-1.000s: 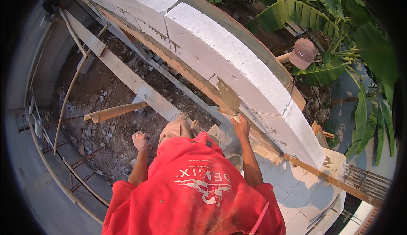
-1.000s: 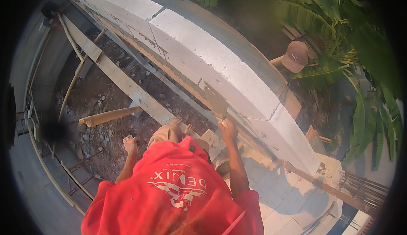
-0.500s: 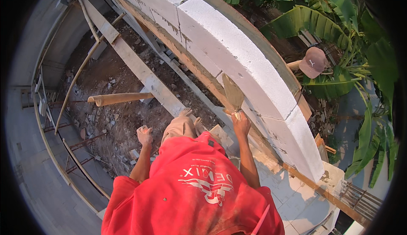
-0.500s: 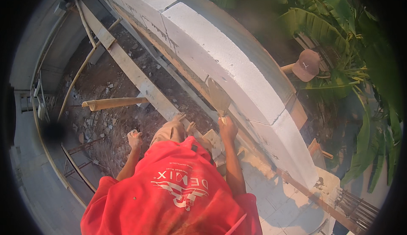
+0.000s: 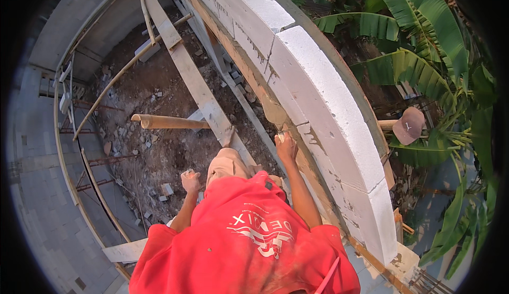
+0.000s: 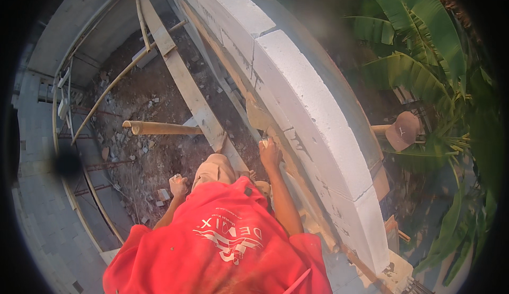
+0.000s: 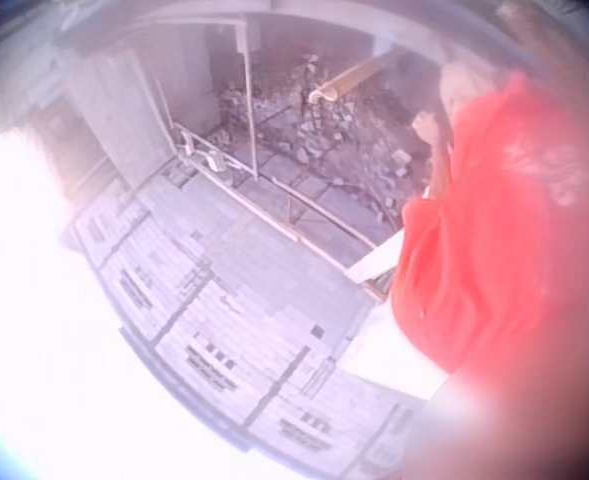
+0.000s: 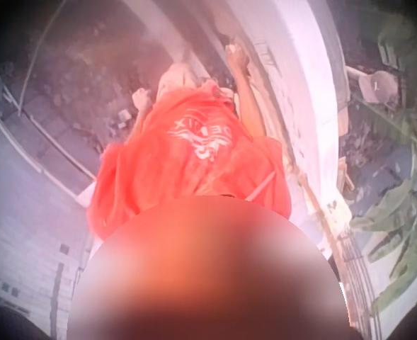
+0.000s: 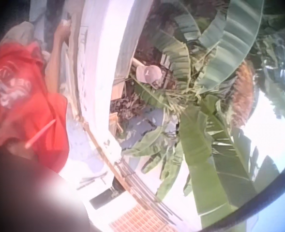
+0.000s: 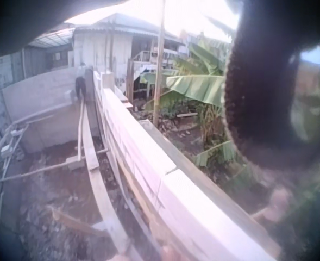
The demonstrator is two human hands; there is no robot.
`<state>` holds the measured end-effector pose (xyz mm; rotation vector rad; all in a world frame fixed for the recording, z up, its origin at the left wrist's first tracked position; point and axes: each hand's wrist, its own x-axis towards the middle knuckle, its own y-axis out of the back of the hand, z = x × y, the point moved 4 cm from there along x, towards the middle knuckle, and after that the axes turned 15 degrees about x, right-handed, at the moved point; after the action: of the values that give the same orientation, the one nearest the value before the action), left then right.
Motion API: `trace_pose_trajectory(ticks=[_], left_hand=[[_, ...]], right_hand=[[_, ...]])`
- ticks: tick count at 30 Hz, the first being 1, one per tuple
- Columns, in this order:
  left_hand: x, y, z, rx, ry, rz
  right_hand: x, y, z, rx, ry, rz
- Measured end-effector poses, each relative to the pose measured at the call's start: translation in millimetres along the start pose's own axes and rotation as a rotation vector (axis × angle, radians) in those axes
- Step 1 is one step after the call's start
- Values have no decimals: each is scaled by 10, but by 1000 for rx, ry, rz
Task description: The person places white blocks onto a curved wall structure, applies mortar with a trowel, and taps the blocks into alignment. The person repeatedly scoops mortar, spreads it on the blocks, and adjusts their position along the scaffolding.
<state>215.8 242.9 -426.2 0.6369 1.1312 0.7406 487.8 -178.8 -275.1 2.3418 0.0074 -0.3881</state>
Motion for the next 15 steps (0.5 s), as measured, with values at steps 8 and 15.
trace_pose_trajectory(ticks=[8, 15], left_hand=[[402, 617, 569, -7, 21, 83], [744, 1023, 1178, -161, -34, -29]], right_hand=[[1127, -786, -185, 36, -91, 72], [1127, -736, -424, 162, -104, 166]])
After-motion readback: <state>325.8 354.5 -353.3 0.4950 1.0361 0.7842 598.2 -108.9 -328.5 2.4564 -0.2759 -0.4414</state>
